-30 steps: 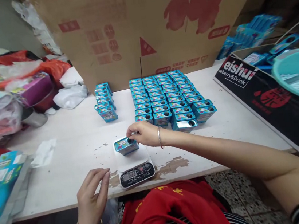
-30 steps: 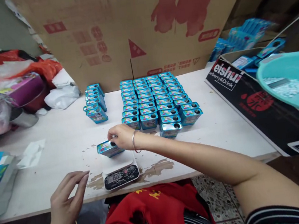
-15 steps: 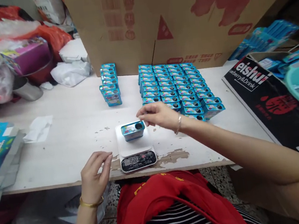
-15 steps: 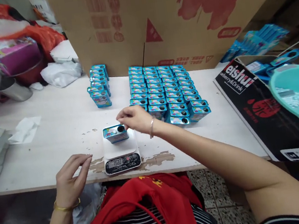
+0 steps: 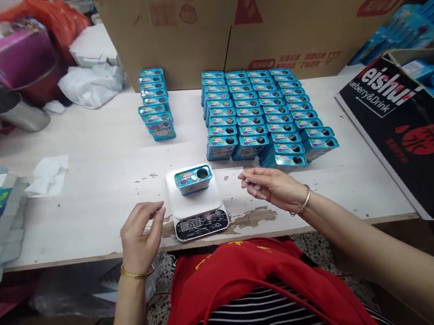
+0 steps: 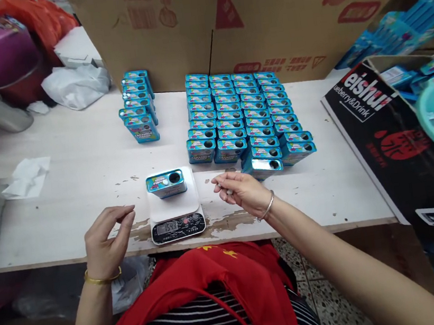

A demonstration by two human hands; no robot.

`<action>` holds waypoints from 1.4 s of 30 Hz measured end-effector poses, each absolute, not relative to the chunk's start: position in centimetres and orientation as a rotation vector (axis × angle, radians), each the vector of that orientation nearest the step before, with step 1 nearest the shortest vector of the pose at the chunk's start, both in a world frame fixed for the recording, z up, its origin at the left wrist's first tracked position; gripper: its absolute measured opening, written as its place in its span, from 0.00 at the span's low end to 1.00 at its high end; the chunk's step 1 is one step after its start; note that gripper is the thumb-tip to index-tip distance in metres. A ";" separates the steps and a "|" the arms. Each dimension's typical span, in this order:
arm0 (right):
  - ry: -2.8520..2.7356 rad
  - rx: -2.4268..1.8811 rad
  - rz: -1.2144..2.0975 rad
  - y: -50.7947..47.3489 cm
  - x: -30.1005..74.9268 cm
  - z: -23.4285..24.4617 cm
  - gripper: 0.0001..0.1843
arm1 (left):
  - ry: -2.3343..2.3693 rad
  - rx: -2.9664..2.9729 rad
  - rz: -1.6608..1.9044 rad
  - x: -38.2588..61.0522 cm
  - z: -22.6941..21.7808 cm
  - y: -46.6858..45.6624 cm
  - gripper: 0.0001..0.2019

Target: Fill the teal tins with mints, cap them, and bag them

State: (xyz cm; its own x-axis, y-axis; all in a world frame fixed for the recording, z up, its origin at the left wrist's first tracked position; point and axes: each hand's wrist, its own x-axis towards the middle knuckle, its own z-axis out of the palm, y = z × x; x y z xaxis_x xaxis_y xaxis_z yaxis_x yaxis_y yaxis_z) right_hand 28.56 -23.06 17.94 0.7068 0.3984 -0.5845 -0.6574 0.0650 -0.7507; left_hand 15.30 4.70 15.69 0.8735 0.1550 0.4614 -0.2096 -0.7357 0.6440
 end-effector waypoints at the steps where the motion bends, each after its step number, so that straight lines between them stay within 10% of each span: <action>1: 0.259 -1.264 0.817 -23.0 28.2 17.6 0.20 | -0.048 2.309 0.654 15.6 15.8 4.5 0.07; 25: 0.319 -1.034 0.838 -22.6 25.0 14.1 0.22 | -0.422 2.757 0.558 23.1 18.2 1.9 0.30; 31: 0.323 -1.009 0.839 -23.3 24.5 12.8 0.25 | -0.596 2.693 0.427 26.1 18.3 -0.5 0.15; 42: 0.319 -1.029 0.787 -24.8 24.1 12.9 0.24 | -0.783 2.733 0.422 34.2 14.0 -11.0 0.19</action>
